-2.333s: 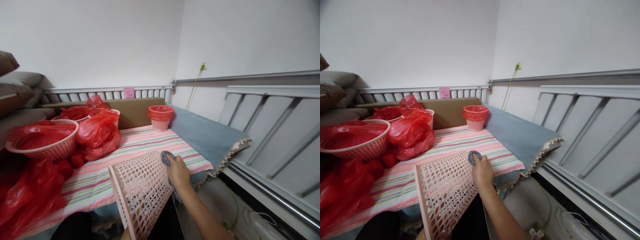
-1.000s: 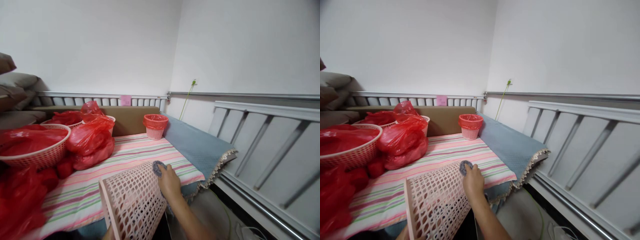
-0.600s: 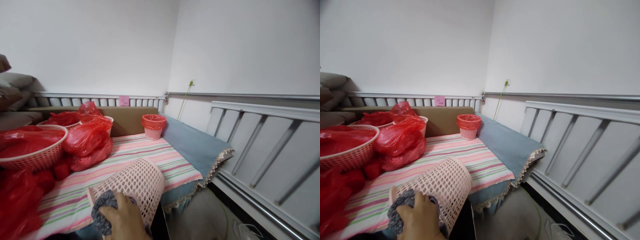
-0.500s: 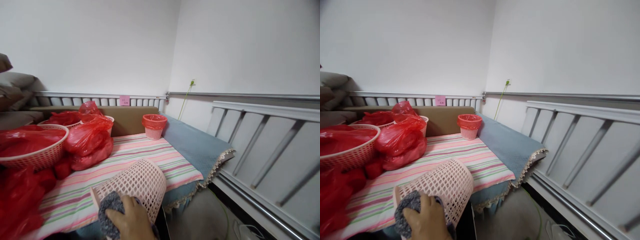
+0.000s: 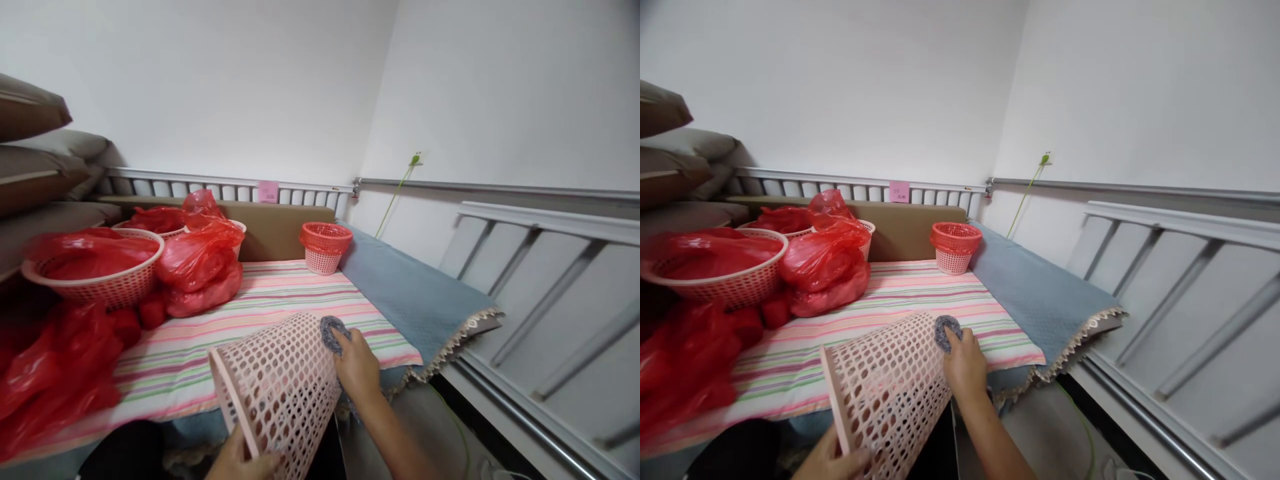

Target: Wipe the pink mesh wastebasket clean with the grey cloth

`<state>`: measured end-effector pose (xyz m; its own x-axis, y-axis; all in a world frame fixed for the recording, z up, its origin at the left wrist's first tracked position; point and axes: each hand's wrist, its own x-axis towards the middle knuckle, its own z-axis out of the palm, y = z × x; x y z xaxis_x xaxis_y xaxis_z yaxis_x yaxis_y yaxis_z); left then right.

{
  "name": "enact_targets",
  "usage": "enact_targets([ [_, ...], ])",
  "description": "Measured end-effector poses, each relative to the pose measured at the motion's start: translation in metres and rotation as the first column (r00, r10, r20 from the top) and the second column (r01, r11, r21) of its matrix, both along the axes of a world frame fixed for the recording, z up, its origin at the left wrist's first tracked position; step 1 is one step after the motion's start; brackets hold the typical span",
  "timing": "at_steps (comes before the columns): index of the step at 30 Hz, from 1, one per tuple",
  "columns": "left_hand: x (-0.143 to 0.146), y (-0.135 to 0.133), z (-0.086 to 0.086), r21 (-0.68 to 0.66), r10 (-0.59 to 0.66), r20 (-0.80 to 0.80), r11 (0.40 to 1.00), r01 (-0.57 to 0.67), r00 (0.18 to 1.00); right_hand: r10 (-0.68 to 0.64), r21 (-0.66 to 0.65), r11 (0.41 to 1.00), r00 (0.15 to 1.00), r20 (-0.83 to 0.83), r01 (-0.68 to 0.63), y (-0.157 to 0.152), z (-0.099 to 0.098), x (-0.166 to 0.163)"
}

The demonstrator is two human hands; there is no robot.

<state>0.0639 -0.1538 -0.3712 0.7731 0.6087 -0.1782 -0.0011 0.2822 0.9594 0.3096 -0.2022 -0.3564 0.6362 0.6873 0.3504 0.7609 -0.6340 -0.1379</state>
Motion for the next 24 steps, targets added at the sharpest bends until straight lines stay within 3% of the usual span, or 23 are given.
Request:
enact_targets([
  [4,0.003,0.003,0.018,-0.189,0.047,0.202,0.982,-0.008,0.978,-0.004,0.017,1.0,0.999,-0.043,0.005,-0.001,0.001,-0.003],
  [8,0.005,0.0,0.02,-0.225,0.053,0.245,0.974,0.003,0.968,0.065,0.031,0.998,0.98,-0.19,-0.06,-0.001,0.01,-0.039],
  [11,0.007,0.004,0.005,-0.139,0.079,0.199,0.989,-0.051,0.977,0.301,0.088,0.954,0.908,-0.291,-0.288,-0.005,0.013,-0.093],
  [14,0.007,0.012,-0.019,0.014,0.086,0.103,0.996,-0.087,0.991,0.525,0.137,0.845,0.759,-0.385,-0.516,-0.012,0.01,-0.138],
  [16,0.005,0.018,-0.035,0.119,0.073,0.07,0.99,-0.081,0.995,0.595,0.138,0.791,0.698,-0.398,-0.596,-0.015,0.005,-0.149],
  [19,0.001,0.023,-0.056,0.199,0.025,0.013,0.98,-0.027,1.0,0.644,0.099,0.756,0.708,-0.29,-0.647,-0.015,0.0,-0.135],
  [21,0.0,0.023,-0.066,0.171,-0.008,-0.022,0.985,0.012,1.0,0.588,0.059,0.806,0.786,-0.192,-0.588,-0.012,0.0,-0.109],
  [24,0.003,0.016,-0.069,0.113,-0.04,0.007,0.993,0.039,0.999,0.283,0.002,0.959,0.954,-0.098,-0.284,-0.005,0.009,-0.06],
])
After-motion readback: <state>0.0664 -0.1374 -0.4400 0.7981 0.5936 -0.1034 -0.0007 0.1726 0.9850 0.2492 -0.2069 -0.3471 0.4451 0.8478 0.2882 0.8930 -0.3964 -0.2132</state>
